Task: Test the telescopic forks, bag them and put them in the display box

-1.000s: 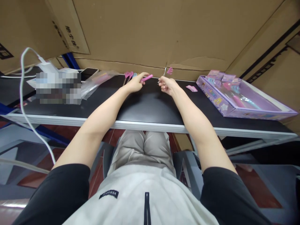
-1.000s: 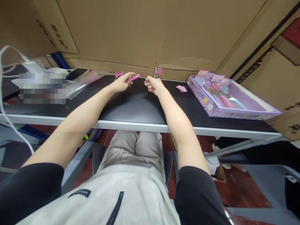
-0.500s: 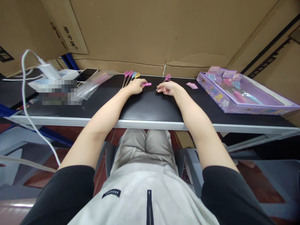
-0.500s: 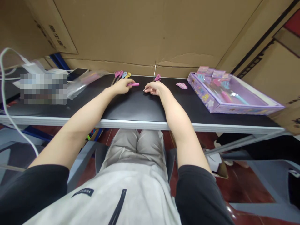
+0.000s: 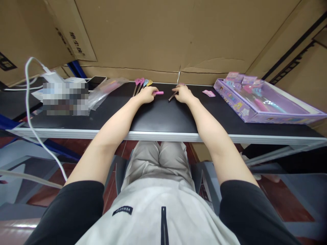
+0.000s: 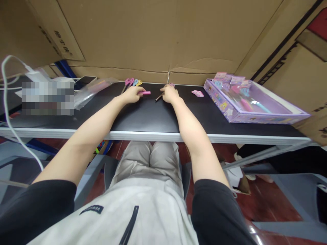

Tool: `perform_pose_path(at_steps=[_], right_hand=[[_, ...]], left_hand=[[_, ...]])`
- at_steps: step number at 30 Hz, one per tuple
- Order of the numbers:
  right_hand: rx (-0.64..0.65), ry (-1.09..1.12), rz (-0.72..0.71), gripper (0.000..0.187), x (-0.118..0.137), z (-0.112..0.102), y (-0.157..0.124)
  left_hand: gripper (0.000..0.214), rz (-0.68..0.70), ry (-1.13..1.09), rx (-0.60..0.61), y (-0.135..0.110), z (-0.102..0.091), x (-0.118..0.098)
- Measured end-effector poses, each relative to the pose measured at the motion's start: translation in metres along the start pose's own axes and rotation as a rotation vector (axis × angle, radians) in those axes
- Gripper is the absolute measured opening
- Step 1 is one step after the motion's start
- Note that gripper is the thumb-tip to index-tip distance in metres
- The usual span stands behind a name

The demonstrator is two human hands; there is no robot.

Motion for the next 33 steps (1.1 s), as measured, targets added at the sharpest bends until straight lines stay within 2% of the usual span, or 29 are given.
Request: perform_pose_path(at_steps=[3,8,15,20,27,33], right_hand=[[0.068,-0.028,0.001,0.045,0.001,0.002,0.0],[0.082,-0.056,0.018,0.033,0.007,-0.003,-0.005],[0.068,-0.014,0.013,0.019,-0.003,-0.002,0.002],[0.071,-0.026,0.039,0.025,-0.003,-0.003,0.001],[0.053,-0.002,-0.015,0.029,0.001,-0.01,-0.007],[0.057,0.008,-0.042,0.031,0.005,-0.009,-0.007]], left_hand=[[0.04,-0.027,0.012,-0.001,0.001,0.0,0.001],[0.036,-0.038,0.007,-0.004,0.002,0.0,0.003],[0.043,-0.142,0.037,0.017,-0.004,-0.004,-0.004],[0.043,-0.183,0.042,0.013,-0.004,-0.004,-0.004],[0.04,-0.192,0.027,-0.001,-0.002,-0.005,0.005],[0.038,-0.194,0.01,-0.014,-0.005,-0.006,0.0]])
Point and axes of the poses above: each hand's wrist, its own y-axis towards the middle knuckle, its own z-axis out of the palm, x = y × z, the point moved 1 cm from there along y, towards the middle knuckle, and after that the axes turned 14 degrees about x, right-handed, at the moved point
